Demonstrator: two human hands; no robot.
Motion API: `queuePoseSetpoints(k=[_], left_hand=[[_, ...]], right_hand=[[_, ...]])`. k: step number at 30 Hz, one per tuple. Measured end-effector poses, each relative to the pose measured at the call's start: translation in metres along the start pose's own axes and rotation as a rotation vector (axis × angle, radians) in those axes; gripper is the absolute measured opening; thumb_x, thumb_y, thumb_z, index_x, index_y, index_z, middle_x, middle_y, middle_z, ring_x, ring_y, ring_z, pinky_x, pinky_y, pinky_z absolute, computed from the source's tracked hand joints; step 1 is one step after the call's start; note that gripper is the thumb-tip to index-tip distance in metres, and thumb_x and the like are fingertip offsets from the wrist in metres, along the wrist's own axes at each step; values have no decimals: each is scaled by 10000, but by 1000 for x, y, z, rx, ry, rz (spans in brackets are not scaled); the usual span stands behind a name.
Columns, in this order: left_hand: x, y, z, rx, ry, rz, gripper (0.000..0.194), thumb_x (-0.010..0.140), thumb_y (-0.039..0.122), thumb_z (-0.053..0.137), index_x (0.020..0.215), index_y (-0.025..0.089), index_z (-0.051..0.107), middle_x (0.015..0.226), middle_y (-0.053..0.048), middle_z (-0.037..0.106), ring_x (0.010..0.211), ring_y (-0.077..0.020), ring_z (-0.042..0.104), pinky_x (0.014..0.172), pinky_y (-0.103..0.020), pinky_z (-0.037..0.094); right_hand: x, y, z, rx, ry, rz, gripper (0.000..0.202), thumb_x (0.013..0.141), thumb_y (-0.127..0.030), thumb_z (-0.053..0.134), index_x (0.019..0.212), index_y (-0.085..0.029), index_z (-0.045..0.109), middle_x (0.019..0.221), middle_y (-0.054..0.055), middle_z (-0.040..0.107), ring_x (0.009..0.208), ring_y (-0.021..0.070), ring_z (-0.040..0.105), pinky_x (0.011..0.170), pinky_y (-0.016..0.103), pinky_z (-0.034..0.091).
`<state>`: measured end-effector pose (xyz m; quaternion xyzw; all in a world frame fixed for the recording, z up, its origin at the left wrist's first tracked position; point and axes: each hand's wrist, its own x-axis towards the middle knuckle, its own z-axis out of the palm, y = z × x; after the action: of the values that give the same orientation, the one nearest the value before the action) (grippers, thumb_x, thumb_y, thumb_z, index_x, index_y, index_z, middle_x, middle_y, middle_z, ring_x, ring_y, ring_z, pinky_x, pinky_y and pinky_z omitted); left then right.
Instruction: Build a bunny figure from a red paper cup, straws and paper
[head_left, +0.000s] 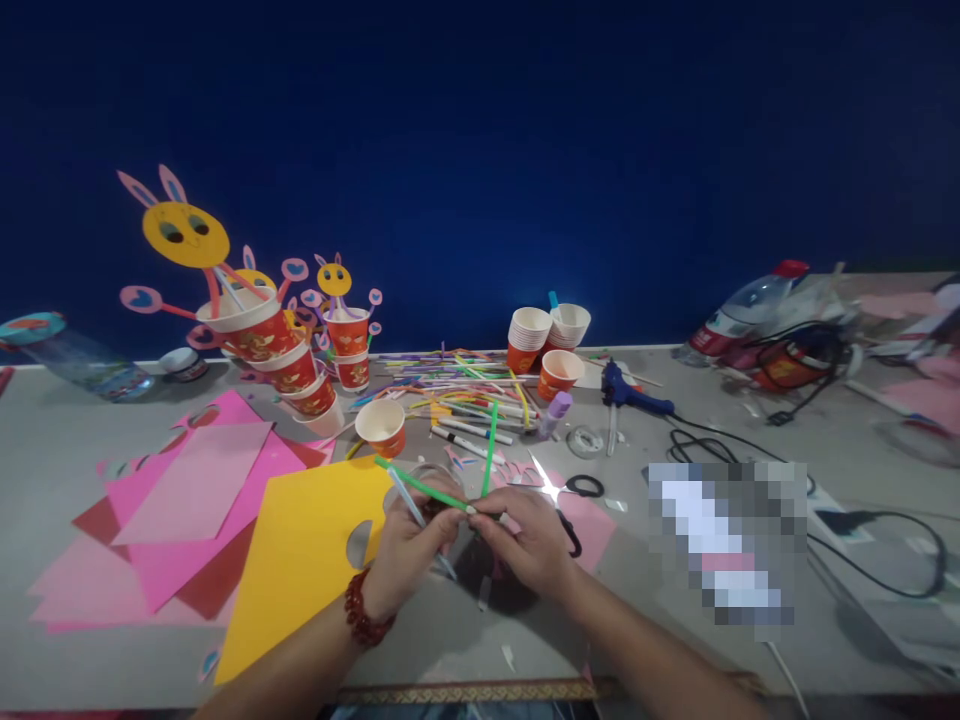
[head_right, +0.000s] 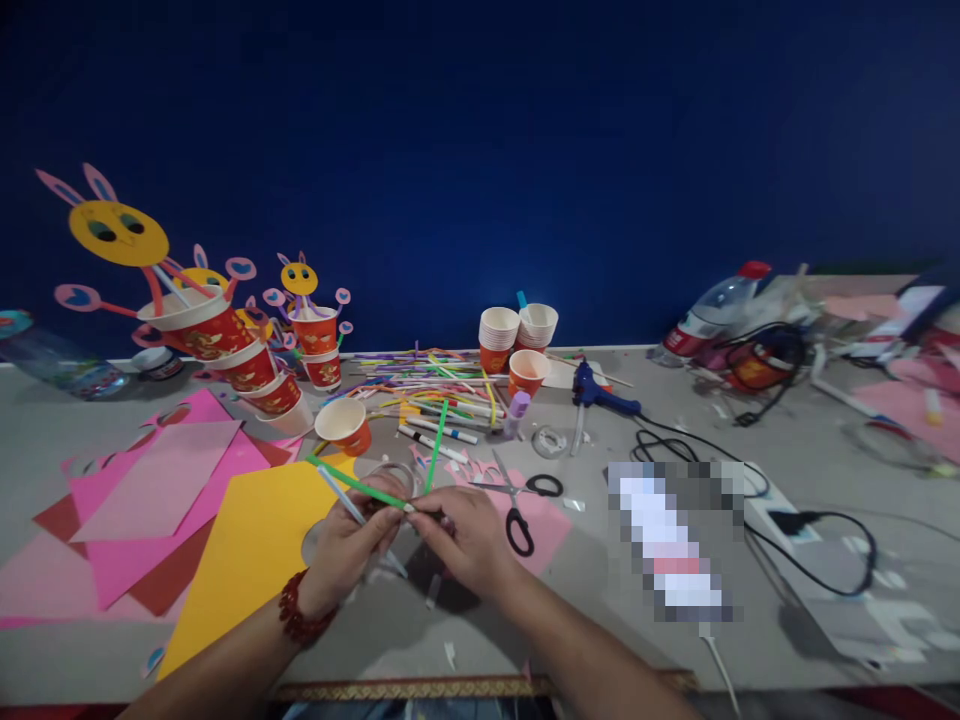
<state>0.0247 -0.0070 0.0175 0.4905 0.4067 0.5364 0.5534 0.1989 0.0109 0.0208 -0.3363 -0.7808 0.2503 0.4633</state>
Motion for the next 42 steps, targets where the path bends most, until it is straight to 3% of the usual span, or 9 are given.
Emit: queuePoseSetpoints(k=[5, 13, 18, 22, 34, 42], left_hand=[[-1, 2, 2, 1, 8, -6, 274, 838, 395, 691, 721, 166, 594, 627, 25, 517, 432, -54, 363, 426, -211, 285], [0, 7, 5, 61, 14, 35, 237, 865, 373, 656, 762, 181, 563, 730, 8, 535, 497, -74, 414, 458, -213, 334], [-2, 4, 6, 0, 17, -59, 232, 876, 383, 639, 792, 174, 583, 621, 43, 480, 436, -58, 341, 426, -204, 271], [-2, 1, 4, -28, 6, -33, 235, 840, 374, 690, 778, 169, 594, 673, 26, 513, 478, -62, 374, 442, -202, 276], [-3, 0, 11, -50, 25, -89, 294, 878, 419, 641, 756, 183, 517, 523, 87, 396, 406, -44, 306, 415, -190, 233], [-2, 1, 8, -116, 63, -92, 297, 855, 446, 662, 808, 170, 563, 547, 83, 429, 385, -24, 303, 407, -181, 211]], right_hand=[[-3, -2, 3, 49, 11, -22, 197, 976, -351, 563, 900, -225, 694, 761, 39, 754, 678, 171, 696, 656, 278, 522], [-4, -4, 8, 17, 47, 2, 210, 963, -333, 565, 815, -224, 666, 665, 22, 712, 607, 165, 666, 592, 265, 495], [-1, -4, 7, 25, 81, 24, 130, 929, -300, 606, 842, -227, 669, 688, 19, 721, 612, 163, 667, 601, 260, 502], [2, -6, 4, 31, 63, 3, 84, 919, -265, 592, 869, -221, 643, 702, 21, 702, 624, 163, 654, 591, 256, 497], [-2, -9, 7, 69, 22, 61, 199, 980, -294, 483, 827, -220, 587, 697, 18, 649, 643, 159, 613, 620, 265, 477], [1, -6, 4, 159, -2, 130, 253, 988, -385, 505, 829, -215, 605, 720, 16, 684, 646, 153, 634, 616, 243, 479]])
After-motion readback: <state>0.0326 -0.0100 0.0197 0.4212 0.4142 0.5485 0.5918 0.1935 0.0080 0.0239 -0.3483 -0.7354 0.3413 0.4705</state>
